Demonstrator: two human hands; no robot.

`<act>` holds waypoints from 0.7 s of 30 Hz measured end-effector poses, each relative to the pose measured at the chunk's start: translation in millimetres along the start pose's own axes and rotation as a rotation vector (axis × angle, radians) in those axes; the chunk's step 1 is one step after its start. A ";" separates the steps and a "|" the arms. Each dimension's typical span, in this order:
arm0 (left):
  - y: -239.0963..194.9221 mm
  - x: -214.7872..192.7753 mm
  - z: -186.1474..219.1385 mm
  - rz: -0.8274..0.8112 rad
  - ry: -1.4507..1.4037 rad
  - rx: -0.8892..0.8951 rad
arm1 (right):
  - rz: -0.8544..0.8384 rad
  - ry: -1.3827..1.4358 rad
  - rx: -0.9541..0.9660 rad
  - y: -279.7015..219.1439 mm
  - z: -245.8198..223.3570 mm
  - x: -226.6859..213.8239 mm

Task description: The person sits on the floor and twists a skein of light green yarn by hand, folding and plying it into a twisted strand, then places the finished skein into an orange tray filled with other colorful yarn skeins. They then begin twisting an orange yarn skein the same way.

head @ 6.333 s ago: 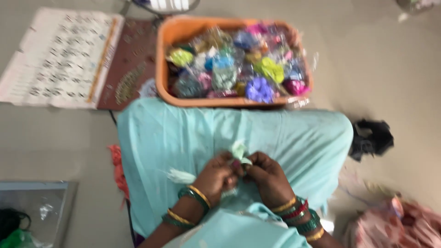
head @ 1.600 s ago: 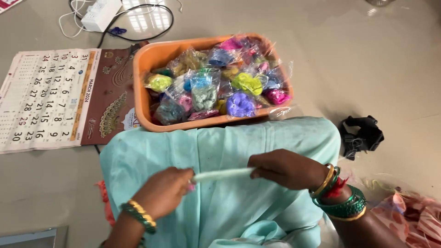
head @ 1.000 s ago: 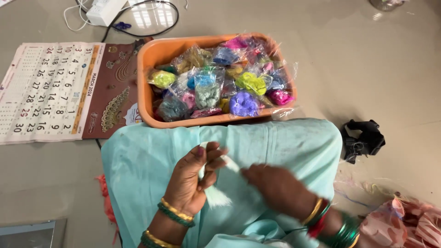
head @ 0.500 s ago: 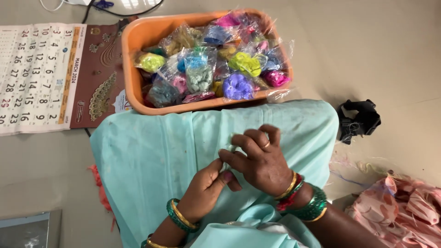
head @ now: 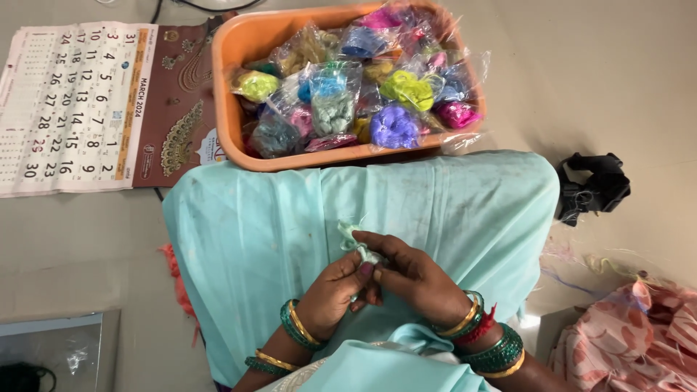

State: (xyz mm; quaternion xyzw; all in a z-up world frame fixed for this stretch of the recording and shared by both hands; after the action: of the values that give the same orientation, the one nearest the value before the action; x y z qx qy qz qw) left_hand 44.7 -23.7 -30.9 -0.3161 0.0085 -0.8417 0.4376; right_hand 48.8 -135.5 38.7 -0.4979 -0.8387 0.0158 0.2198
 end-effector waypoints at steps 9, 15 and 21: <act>3.5 -6.4 -16.0 -0.021 0.173 -0.073 | 0.126 0.085 0.020 -6.1 24.1 -7.5; 0.8 -9.2 -10.9 -0.015 0.192 -0.045 | 0.197 -0.049 -0.072 -4.4 15.2 -5.2; -2.1 -12.9 -13.7 -0.050 0.178 -0.083 | 0.086 -0.236 -0.048 -9.2 4.8 1.1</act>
State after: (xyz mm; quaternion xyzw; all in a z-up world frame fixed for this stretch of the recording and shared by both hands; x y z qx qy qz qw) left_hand 41.2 -16.4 -48.0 -0.2580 0.0740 -0.8761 0.4005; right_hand 38.9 -138.3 37.0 -0.5331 -0.8368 0.0637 0.1070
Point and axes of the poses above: each hand's wrist, its own y-axis towards the middle knuckle, its own x-axis out of the palm, z = x × y, the point moved 7 cm from there along y, towards the middle knuckle, and after that the axes turned 2 degrees about y, right-handed, at the moved point
